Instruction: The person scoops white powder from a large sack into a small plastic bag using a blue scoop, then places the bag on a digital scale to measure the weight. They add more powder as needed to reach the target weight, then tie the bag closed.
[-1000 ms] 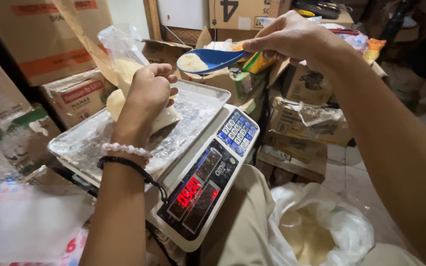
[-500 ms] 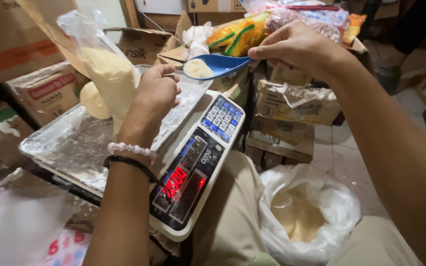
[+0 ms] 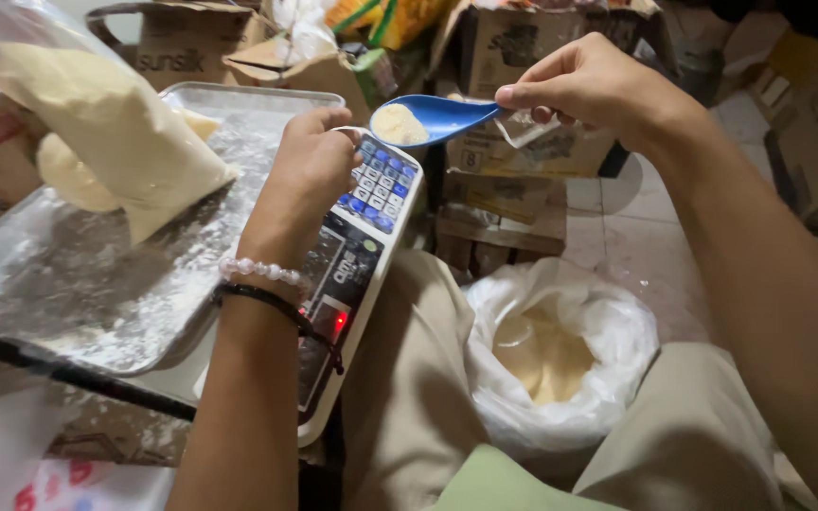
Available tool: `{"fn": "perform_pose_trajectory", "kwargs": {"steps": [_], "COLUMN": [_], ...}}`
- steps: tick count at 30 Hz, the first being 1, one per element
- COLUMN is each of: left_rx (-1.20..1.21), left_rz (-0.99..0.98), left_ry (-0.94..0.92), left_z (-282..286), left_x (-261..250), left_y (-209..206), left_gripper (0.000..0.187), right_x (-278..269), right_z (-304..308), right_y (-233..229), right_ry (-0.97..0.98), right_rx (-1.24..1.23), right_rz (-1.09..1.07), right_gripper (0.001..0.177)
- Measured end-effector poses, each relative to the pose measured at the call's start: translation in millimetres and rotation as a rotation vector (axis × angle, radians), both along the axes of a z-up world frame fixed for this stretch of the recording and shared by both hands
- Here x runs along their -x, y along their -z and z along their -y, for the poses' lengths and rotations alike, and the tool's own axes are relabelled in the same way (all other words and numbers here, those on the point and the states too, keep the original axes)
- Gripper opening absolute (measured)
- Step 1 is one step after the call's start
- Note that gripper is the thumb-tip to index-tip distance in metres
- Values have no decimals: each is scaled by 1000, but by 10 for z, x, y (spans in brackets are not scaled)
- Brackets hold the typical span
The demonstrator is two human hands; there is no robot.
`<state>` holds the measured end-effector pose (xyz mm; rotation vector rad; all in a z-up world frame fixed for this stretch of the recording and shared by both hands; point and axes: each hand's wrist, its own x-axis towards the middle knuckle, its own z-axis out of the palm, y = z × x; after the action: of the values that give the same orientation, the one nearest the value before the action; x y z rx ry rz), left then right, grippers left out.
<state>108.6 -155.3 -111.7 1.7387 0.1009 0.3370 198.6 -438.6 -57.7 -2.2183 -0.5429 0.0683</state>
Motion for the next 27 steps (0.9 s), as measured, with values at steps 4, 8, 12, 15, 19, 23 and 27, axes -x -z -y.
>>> {"fn": "perform_pose_trajectory", "kwargs": {"steps": [4,8,12,15,19,23,27], "left_rx": [-1,41,11,4,-9,-42,-65], "left_rz": [-27,83,-84,-98,-162,-207,-184], "left_ry": [23,156,147,182,185,195,263], "left_z": [180,321,554,703,930,1153,1333], "left_x": [-109,-200,-389,-418,-452,-544,-622], "left_y": [133,347,487,595,731,888,1055], "left_gripper": [50,49,54,58,60,52,38], "right_x": [-4,-11,-1,-6,-11,-16,28], "right_z": [206,420,660,812,1004,1192,1357], "right_y": [159,356,574,722,928,1102,1285], "right_ry": [75,101,112,130,208,234,277], "right_rx": [9,-7,-51,-42,16,50,64], "right_rz": [-58,-47,-77,-89,-112,-102,-114], "right_gripper": [30,28,27,28,29,32,35]}}
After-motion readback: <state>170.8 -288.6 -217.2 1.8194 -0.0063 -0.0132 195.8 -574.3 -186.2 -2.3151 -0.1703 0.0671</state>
